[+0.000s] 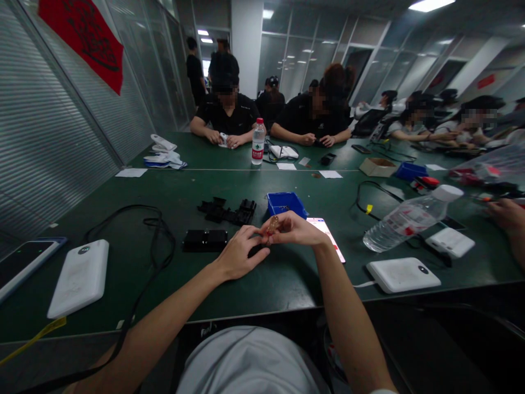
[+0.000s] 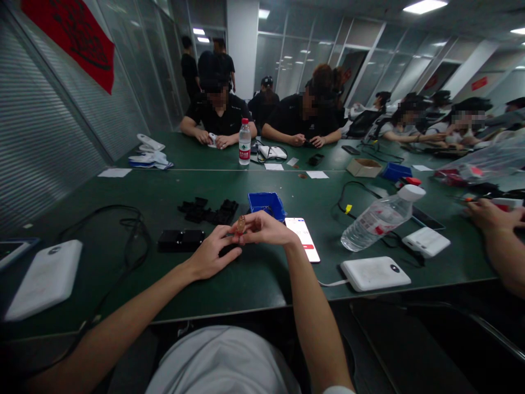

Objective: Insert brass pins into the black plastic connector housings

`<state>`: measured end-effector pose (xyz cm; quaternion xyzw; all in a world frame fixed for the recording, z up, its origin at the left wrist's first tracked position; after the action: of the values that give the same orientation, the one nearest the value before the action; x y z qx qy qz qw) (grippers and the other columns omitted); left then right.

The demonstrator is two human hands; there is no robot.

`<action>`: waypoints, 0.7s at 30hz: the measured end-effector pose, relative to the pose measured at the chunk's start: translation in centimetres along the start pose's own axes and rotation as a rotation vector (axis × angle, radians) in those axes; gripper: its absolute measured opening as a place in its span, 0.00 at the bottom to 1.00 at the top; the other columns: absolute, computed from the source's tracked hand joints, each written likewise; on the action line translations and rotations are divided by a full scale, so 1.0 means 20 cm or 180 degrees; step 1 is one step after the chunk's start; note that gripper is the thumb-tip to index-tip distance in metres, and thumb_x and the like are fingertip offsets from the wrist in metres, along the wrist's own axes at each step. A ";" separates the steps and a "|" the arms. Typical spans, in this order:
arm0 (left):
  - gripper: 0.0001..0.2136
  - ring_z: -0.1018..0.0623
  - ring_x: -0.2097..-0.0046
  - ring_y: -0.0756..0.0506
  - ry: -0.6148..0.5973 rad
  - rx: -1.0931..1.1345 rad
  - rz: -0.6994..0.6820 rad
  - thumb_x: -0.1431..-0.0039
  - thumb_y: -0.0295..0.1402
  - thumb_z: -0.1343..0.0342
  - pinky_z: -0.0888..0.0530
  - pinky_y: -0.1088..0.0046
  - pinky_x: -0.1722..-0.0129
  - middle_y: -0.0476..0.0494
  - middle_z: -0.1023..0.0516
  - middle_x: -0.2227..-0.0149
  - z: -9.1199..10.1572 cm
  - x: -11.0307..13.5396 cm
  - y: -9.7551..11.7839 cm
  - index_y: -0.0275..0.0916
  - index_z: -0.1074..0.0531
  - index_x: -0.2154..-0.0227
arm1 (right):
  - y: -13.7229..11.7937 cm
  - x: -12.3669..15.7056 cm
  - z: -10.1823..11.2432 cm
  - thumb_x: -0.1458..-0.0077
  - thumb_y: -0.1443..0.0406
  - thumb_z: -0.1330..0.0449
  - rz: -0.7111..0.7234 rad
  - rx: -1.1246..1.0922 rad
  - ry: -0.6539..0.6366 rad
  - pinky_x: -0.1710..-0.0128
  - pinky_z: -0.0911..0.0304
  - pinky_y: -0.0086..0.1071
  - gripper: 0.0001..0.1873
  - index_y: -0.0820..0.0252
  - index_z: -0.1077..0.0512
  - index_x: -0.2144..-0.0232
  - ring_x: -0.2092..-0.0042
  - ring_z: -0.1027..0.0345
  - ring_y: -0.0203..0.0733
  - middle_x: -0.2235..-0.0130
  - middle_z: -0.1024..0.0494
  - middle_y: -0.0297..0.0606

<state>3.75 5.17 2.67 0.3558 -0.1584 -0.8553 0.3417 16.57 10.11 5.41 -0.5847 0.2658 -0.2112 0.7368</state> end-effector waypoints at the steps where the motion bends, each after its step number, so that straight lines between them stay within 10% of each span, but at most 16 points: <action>1: 0.10 0.27 0.44 0.38 0.0042 0.0040 -0.0002 0.31 0.36 0.45 0.26 0.55 0.42 0.38 0.24 0.49 0.01 0.00 0.00 0.40 0.20 0.55 | 0.00 0.00 0.00 0.48 0.63 0.26 0.0001 0.0005 -0.0004 0.67 0.29 0.27 0.10 0.63 0.20 0.67 0.64 0.24 0.36 0.61 0.17 0.40; 21: 0.05 0.24 0.49 0.39 0.0499 -0.0260 -0.0195 0.34 0.33 0.39 0.23 0.56 0.48 0.40 0.21 0.53 0.04 0.00 0.01 0.41 0.19 0.60 | -0.03 -0.02 -0.01 0.49 0.63 0.26 0.0134 0.0137 0.0058 0.67 0.35 0.28 0.12 0.64 0.22 0.67 0.65 0.31 0.34 0.57 0.18 0.40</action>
<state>3.24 5.13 3.40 0.4121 -0.0853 -0.8406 0.3409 16.20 10.06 5.99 -0.5610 0.2801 -0.2065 0.7511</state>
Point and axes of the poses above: each hand's wrist, its own x-axis away from the middle knuckle, its own z-axis out of the back of the hand, y = z × x, the point moved 7 cm from there along -x, towards the middle knuckle
